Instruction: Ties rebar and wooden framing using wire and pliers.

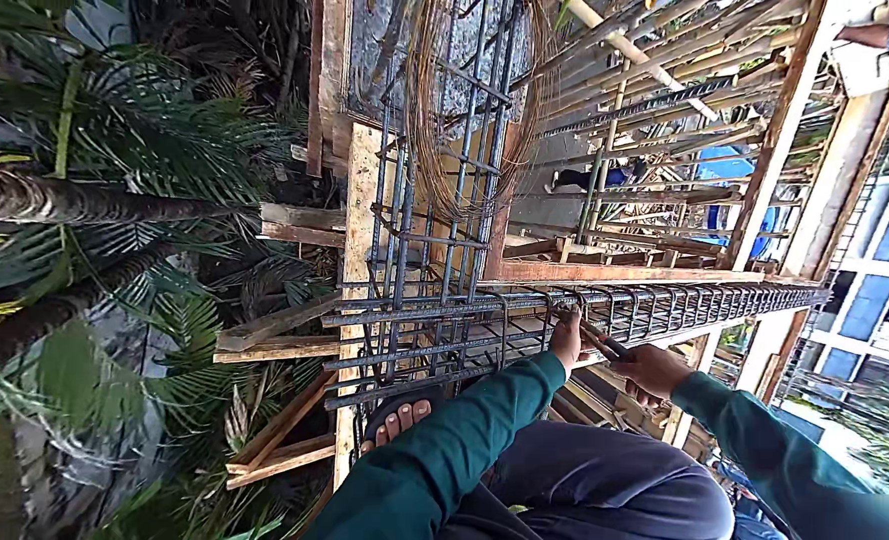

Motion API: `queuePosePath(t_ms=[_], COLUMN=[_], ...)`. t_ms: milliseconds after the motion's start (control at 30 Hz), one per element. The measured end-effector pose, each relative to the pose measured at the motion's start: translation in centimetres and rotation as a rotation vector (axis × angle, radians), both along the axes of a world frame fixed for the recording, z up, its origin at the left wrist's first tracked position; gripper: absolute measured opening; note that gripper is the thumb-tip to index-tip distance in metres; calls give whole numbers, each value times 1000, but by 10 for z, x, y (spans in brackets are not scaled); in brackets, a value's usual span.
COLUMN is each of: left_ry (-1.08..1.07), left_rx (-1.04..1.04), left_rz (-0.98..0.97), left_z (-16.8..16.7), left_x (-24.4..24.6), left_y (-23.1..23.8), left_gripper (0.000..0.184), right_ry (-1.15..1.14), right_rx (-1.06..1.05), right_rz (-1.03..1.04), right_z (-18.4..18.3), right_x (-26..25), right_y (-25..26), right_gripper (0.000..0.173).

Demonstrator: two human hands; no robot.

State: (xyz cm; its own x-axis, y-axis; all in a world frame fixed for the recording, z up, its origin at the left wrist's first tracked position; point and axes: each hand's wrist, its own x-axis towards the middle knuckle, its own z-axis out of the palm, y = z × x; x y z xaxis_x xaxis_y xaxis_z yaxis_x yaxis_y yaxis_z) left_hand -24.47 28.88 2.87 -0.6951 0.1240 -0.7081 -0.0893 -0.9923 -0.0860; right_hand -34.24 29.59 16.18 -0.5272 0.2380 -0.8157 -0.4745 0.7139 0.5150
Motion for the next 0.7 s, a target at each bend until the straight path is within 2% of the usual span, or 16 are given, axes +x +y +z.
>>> queuePosePath(t_ms=[100,233,333,400,467,567,700], left_ry=[-2,-30,-73,-80,-74,-93,-175], left_rx=[-28,-161,-327,-428,-486,-508,-342], left_rz=[0,-101,-240,-306,-360,-390,-253], left_z=[-2,1,0,-1,0,7,13], left_x=[4,16,29,38,43,42,44], left_y=[4,9,19,24,20,12,5], left_gripper=[62,51,42,40,38,36,36], right_ry=[-34,-135,-149,-122,-119,-190,-298], right_rx=[-56,-196,-359,-435,-462,-424,-315], right_rz=[-63,-390,-633,-713,-738,-727,-541], right_z=[-3,-3,-5,-5,-8,-11,-19], right_x=[-5,-10,12,32,36,10,-28], right_y=[6,32,55,63,67,72,67], right_gripper=[38,31,26,23,23,25,28])
